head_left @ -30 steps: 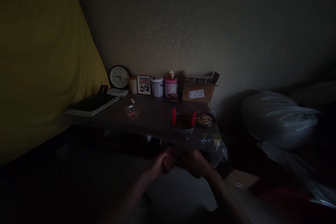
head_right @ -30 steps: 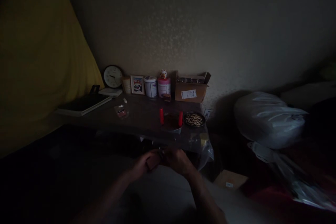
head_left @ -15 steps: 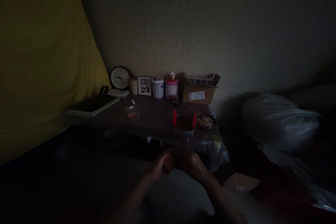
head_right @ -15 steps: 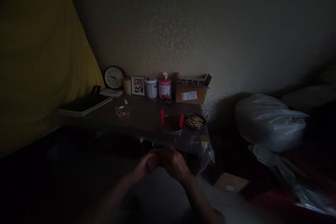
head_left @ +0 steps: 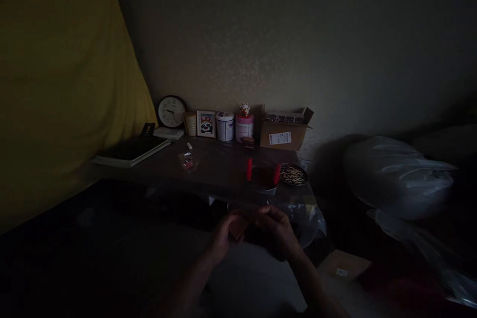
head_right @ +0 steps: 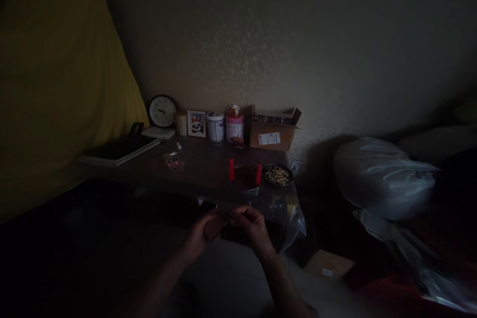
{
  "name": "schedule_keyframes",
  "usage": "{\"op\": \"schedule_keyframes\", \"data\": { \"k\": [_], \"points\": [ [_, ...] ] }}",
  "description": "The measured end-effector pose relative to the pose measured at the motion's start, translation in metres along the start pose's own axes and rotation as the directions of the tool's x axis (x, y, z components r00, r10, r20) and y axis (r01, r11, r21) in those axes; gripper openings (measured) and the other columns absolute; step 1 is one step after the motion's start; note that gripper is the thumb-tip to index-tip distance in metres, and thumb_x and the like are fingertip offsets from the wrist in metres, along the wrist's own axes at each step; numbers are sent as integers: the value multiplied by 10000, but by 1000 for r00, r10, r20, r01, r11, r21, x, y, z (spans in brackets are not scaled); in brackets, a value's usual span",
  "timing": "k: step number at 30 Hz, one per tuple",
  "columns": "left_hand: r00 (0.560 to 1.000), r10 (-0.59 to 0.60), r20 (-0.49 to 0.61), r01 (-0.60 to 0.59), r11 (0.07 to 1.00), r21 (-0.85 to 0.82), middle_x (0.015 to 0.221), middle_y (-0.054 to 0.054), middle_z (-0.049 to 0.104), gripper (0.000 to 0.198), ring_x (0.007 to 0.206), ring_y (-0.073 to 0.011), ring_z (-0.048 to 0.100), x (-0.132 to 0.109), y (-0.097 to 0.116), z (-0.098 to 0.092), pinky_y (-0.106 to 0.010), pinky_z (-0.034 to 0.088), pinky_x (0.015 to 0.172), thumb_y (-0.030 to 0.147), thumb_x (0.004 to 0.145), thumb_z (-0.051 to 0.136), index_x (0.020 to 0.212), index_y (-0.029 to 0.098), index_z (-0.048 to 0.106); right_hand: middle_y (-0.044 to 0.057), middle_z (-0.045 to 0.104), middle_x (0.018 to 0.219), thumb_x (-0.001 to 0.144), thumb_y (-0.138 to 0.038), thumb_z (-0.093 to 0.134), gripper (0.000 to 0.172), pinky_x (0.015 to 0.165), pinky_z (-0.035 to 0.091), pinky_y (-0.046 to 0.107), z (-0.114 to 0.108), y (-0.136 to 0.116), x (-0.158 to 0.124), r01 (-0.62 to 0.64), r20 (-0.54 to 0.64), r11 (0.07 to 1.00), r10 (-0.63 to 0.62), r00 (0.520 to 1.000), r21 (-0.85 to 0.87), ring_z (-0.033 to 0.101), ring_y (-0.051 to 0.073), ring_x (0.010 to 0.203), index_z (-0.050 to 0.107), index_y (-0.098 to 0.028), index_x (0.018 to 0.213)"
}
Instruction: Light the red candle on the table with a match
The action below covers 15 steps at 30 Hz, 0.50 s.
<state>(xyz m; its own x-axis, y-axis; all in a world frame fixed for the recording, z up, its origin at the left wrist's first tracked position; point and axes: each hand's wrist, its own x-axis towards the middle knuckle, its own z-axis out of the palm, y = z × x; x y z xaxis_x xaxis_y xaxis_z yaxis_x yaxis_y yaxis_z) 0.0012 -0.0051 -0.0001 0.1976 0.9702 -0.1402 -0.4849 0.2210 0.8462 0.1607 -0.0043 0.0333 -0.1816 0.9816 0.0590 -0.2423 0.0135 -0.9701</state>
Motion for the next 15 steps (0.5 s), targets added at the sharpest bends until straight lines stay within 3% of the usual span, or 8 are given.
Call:
{"op": "schedule_keyframes", "data": {
  "k": [4, 7, 11, 15],
  "points": [
    [999, 28, -39, -29, 999, -44, 816, -33, 617, 294, 566, -109, 509, -4, 9, 4, -212, 343, 462, 319, 724, 515, 971, 180, 596, -9, 612, 692, 690, -322, 695, 226, 589, 429, 208, 4, 3, 2, -46, -40, 995, 50, 998, 90, 562, 107, 623, 585, -172, 819],
    [994, 56, -90, -63, 995, -81, 776, -17, 619, 274, 550, -108, 515, -6, 12, 6, -206, 348, 454, 315, 712, 521, 940, 186, 600, 17, 637, 752, 729, -357, 659, 239, 670, 456, 257, 9, 4, 1, 18, -65, 1000, -16, 998, 25, 602, 149, 701, 574, -176, 860],
    [987, 100, -123, -117, 984, -136, 779, -11, 637, 242, 600, -120, 557, -5, 14, 7, -200, 369, 471, 307, 711, 525, 904, 186, 605, 50, 642, 879, 799, -360, 580, 201, 738, 464, 290, 18, 3, -4, 182, -36, 966, -192, 981, -185, 607, 190, 825, 561, -185, 895],
    [977, 160, -138, -185, 963, -193, 888, -35, 659, 221, 853, -172, 594, -1, 15, 7, -252, 442, 713, 273, 689, 543, 873, 168, 608, 57, 596, 1033, 840, -303, 528, 256, 829, 443, 314, 29, 1, -11, 381, 157, 768, -352, 923, -514, 556, 204, 965, 535, -223, 1083]
  ]
}}
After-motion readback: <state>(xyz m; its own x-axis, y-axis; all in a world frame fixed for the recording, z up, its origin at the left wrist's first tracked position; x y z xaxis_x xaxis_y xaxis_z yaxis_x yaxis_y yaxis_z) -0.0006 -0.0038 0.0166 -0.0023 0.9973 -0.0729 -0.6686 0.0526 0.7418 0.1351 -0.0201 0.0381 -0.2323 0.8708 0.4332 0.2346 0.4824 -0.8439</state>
